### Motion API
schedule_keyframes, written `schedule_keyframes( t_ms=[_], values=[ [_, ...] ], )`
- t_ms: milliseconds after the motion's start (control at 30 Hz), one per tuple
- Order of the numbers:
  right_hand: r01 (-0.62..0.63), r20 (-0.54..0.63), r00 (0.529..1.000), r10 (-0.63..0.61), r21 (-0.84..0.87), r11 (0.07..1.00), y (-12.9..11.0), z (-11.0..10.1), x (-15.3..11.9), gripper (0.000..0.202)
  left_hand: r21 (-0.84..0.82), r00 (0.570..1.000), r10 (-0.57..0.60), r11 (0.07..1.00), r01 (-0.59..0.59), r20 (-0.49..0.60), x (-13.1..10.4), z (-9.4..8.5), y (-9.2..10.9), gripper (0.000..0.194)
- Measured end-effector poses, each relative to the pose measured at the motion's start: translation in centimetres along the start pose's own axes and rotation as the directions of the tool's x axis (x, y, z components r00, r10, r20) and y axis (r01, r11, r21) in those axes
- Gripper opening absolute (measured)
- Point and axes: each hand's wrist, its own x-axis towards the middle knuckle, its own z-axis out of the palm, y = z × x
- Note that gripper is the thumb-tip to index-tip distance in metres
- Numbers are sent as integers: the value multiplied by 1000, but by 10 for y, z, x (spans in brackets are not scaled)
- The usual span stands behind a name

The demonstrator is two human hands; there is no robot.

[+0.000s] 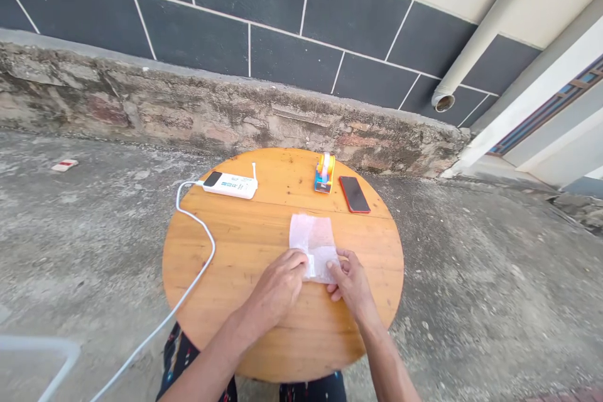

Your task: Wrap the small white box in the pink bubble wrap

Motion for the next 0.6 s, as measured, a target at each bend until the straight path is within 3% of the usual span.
schedule_keyframes(
  t_ms=[367,600],
  values=[
    [-94,84,992,91,31,995,-8,-8,-10,46,-27,1000,-10,1000,9,-22,-3,3,-3,30],
    [-67,90,993,71,-54,996,-13,-4,-5,36,-31,1000,-11,999,11,-8,-1,3,-3,29]
  ],
)
